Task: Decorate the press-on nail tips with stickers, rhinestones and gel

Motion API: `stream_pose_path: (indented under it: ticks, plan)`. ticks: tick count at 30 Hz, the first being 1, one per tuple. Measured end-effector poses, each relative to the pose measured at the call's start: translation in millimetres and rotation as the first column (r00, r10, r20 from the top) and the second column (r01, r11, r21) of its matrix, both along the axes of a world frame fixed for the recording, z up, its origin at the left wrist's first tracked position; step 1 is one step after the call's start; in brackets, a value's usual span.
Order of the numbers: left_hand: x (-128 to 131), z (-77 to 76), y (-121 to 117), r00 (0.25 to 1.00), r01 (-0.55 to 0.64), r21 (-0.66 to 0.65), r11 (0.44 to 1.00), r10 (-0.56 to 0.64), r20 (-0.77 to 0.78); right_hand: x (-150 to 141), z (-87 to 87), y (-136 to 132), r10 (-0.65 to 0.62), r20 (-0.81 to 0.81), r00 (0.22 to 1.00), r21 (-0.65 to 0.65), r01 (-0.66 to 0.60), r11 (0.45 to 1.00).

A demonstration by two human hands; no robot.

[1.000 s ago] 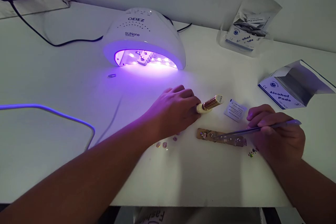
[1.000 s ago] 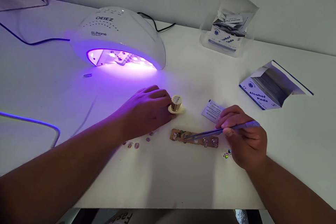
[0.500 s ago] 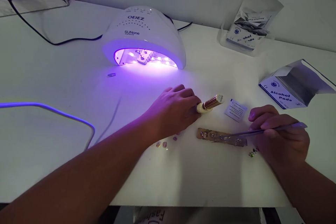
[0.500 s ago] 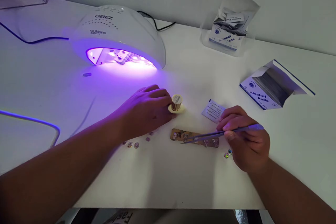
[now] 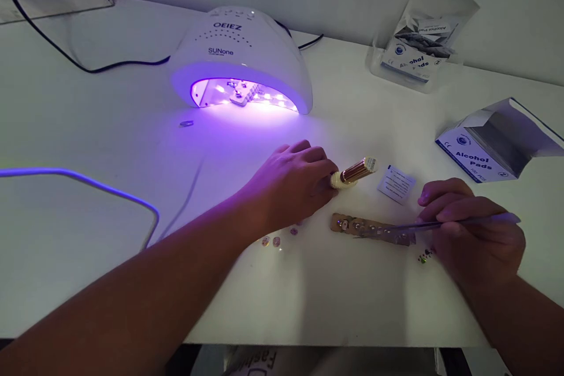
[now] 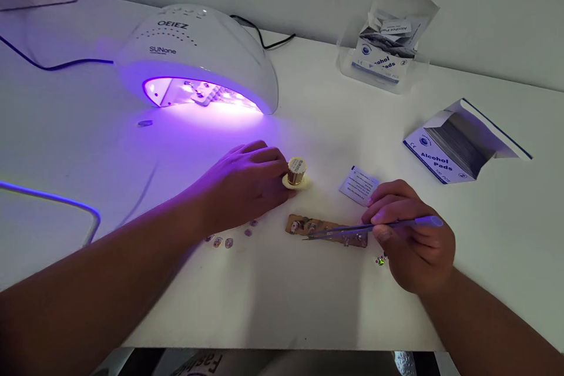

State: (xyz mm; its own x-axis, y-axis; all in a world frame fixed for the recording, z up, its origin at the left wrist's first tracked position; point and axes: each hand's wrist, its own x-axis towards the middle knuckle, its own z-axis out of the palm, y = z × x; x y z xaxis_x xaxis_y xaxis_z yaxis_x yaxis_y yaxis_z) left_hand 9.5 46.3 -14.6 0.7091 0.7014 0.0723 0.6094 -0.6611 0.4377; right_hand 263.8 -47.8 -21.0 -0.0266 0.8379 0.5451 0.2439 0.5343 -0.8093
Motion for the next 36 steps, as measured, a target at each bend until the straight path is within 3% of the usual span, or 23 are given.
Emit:
stream_pose_path:
  ticks: [10, 15, 21, 28, 36]
  plan:
    - [-0.5, 2.7, -0.2, 0.998, -0.003, -0.026, 1.000, 0.001, -0.055, -3.9, 3.6, 0.9, -0.009, -0.004, 1.000, 0.049, 0.009, 0.999]
    - [-9.7, 19.6, -6.6, 0.995, -0.098, 0.043, 0.994, 0.099, -0.013, -4.8, 2.4, 0.6, -0.050, -0.010, 0.999, 0.017, 0.050, 0.999]
    - [-17.0, 36.4, -22.7, 0.978, 0.083, -0.086, 0.993, -0.098, -0.185, -6.0, 1.5, 2.3, -0.029, -0.077, 0.997, -0.006, 0.029, 1.000]
    - [-5.6, 29.0, -29.6, 0.932, 0.120, -0.095, 0.988, -0.145, -0.332, -6.0, 1.0, 2.2, -0.070, -0.049, 0.996, -0.009, 0.069, 0.998]
    - [-2.0, 15.5, -28.7, 0.972, 0.144, -0.101, 0.984, -0.160, -0.171, -7.6, -0.7, 3.3, -0.124, -0.013, 0.992, 0.013, 0.124, 0.992]
